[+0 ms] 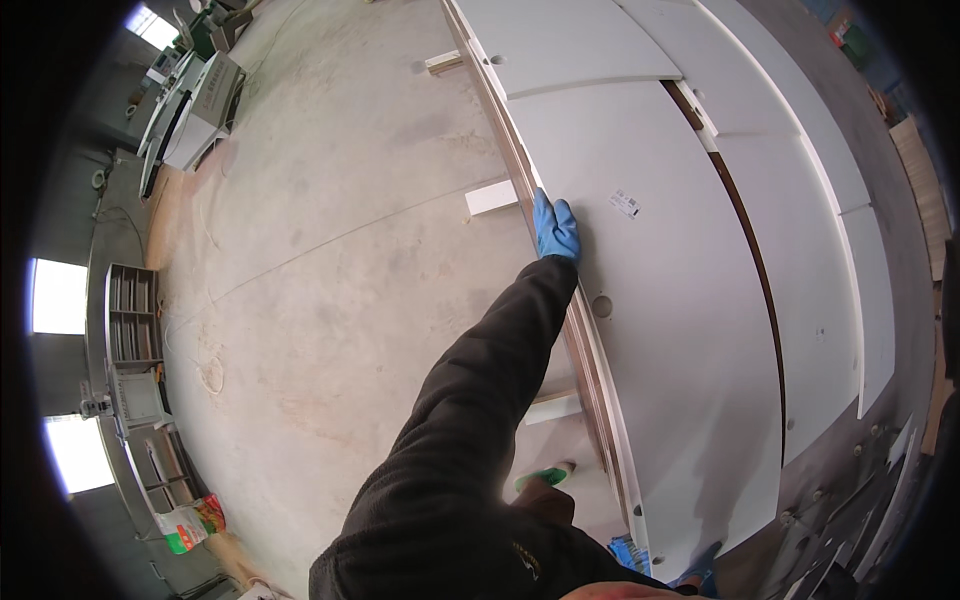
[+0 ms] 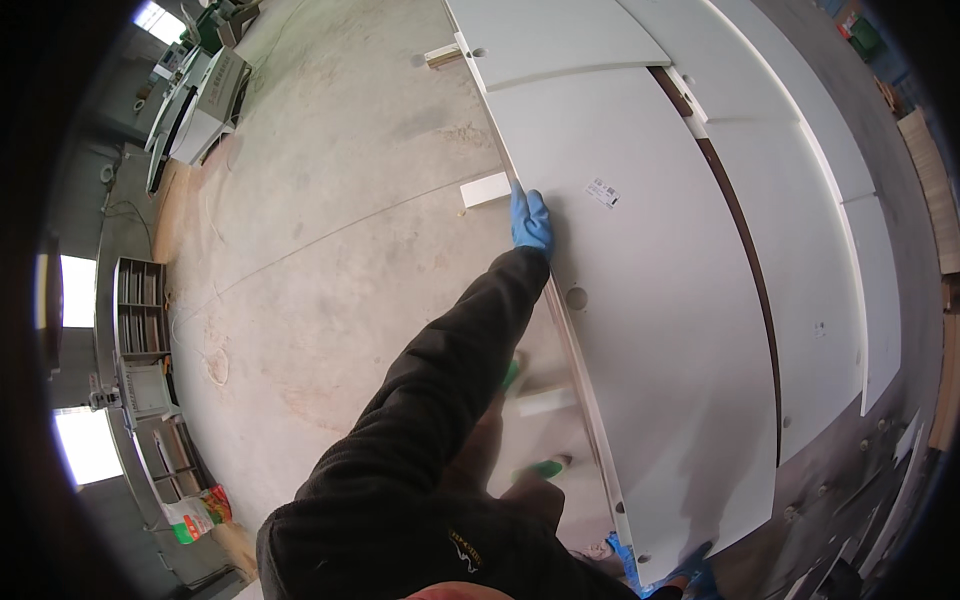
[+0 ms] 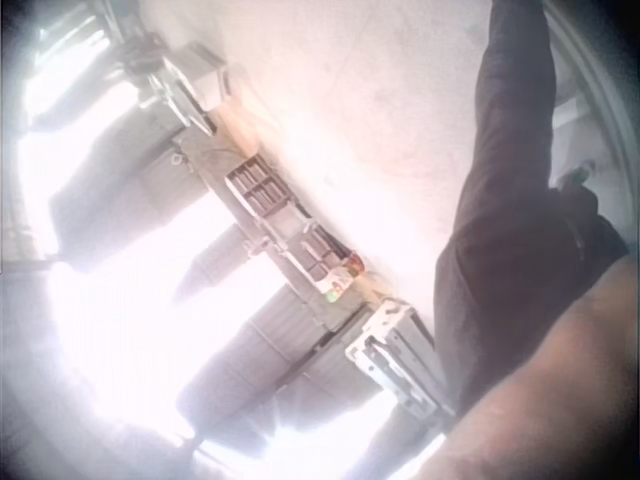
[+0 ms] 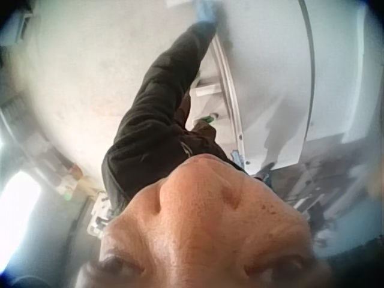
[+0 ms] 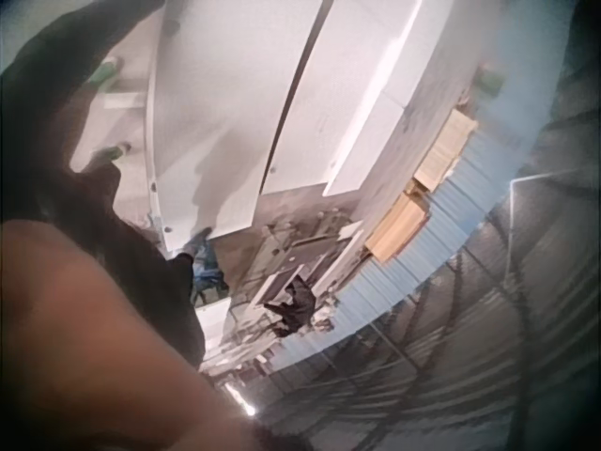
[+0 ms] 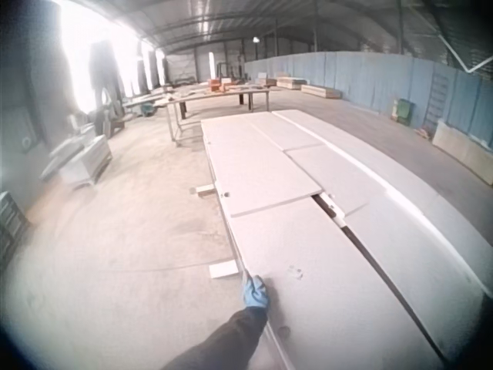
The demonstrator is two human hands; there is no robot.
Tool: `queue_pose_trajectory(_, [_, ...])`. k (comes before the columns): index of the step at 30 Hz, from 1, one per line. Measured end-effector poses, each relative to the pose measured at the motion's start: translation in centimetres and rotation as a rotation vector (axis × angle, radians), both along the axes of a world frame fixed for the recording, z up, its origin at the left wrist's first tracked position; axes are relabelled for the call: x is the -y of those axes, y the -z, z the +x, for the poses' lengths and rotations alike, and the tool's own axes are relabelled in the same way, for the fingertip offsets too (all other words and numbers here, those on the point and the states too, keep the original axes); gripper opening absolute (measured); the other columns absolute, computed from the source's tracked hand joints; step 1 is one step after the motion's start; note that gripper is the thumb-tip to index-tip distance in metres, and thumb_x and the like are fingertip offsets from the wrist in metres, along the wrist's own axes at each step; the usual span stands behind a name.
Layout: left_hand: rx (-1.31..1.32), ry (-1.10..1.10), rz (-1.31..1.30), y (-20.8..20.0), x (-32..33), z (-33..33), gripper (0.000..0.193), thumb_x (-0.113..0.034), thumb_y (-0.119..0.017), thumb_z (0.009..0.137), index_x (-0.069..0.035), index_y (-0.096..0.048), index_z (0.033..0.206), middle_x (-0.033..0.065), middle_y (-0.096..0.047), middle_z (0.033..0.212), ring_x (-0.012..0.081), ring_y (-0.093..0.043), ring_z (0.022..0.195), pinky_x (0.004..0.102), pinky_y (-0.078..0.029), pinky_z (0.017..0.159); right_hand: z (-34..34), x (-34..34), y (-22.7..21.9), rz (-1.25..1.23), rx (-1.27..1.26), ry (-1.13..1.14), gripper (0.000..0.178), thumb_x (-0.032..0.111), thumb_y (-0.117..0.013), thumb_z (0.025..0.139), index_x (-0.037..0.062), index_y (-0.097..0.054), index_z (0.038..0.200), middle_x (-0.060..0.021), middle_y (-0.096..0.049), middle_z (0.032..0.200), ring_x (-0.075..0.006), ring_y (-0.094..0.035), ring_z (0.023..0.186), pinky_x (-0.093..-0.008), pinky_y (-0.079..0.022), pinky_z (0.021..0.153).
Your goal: The person repeatedly picks up large white and brown flat panels from the floor and stacks them on a growing pile. They handle the panels one at a time, aligning edges and placing them flat. Toward the end, the person wipes a dark panel with a cloth.
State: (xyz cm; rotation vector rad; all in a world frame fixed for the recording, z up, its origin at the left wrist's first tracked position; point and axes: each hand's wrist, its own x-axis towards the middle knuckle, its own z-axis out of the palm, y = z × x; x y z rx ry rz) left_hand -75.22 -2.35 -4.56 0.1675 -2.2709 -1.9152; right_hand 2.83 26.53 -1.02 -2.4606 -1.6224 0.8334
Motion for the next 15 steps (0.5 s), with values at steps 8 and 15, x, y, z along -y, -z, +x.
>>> queue_pose_trajectory(8, [-0.019, -0.023, -0.207, -0.7, 0.1, -5.1, 0.080, -0.051, -0.040, 0.105, 0.008, -0.026, 0.157, 0.0279, -0.028, 0.163, 0.0413, -0.024, 0.153, 0.0443, -0.018, 0.126, -3.4, -1.8, 0.0, -0.085, 0.015, -0.028, 0.078, 0.053, -0.051, 0.104, 0.0027, -0.027, 0.158, -0.0142, -0.043, 0.156, -0.0207, -0.044, 0.140, -0.0368, -0.035, 0.117])
queue_pose_trajectory(15, [-0.027, 0.002, -0.227, -0.4, 0.8, -8.6, 0.088, -0.056, -0.042, 0.102, 0.010, -0.024, 0.156, 0.0300, -0.027, 0.163, 0.0411, -0.023, 0.153, 0.0430, -0.018, 0.127, -4.9, -0.7, 0.7, -0.089, 0.022, -0.040, 0.078, 0.053, -0.049, 0.105, 0.0024, -0.026, 0.160, -0.0140, -0.043, 0.158, -0.0202, -0.044, 0.142, -0.0358, -0.034, 0.117])
